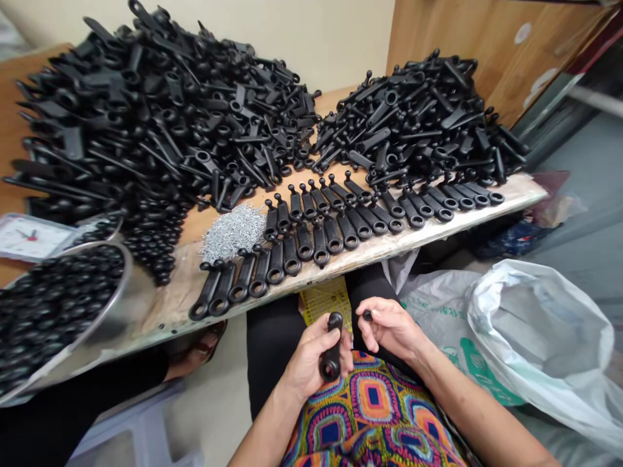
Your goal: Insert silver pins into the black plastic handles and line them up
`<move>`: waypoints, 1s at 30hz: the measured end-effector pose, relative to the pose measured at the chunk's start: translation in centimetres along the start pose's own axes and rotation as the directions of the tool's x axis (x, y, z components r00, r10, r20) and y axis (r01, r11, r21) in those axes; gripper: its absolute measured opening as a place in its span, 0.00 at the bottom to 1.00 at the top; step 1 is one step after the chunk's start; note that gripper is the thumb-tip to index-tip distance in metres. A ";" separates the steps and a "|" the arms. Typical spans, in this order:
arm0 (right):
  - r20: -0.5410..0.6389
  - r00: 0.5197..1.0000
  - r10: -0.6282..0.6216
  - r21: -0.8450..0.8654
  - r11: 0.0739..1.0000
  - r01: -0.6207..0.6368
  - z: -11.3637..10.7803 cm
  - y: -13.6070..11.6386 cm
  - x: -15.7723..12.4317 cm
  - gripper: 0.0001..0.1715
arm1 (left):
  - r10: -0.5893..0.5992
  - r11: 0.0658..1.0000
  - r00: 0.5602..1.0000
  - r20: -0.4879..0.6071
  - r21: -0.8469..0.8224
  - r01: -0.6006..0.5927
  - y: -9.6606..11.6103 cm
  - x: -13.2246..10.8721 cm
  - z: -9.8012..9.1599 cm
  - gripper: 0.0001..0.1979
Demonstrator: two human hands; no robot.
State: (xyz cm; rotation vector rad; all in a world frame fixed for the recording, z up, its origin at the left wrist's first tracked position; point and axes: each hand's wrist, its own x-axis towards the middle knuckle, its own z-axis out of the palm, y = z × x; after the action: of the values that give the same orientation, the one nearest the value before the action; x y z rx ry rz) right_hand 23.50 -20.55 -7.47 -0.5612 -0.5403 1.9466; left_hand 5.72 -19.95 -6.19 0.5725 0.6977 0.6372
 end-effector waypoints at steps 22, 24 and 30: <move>-0.072 0.991 -0.111 -0.234 0.968 0.092 4.9 1.9 -0.2 0.09 | 0.572 0.476 0.803 -0.165 0.865 -0.161 0.1 -2.6 2.0 0.16; -0.070 0.991 -0.114 -0.221 0.971 0.096 5.1 2.2 -0.2 0.09 | 0.613 0.403 0.776 -0.145 0.903 -0.149 0.0 -2.8 2.1 0.17; -0.087 0.990 -0.113 -0.198 0.976 0.094 5.1 2.8 -0.2 0.09 | 0.758 0.119 0.652 -0.009 0.985 -0.125 -0.8 -2.6 1.6 0.18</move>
State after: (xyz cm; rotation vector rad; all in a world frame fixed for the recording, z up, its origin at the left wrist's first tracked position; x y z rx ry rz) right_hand 18.59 -22.56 -5.07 -0.7326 -0.6876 1.7694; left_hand 5.58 -22.71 -4.65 1.9316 1.5051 0.9834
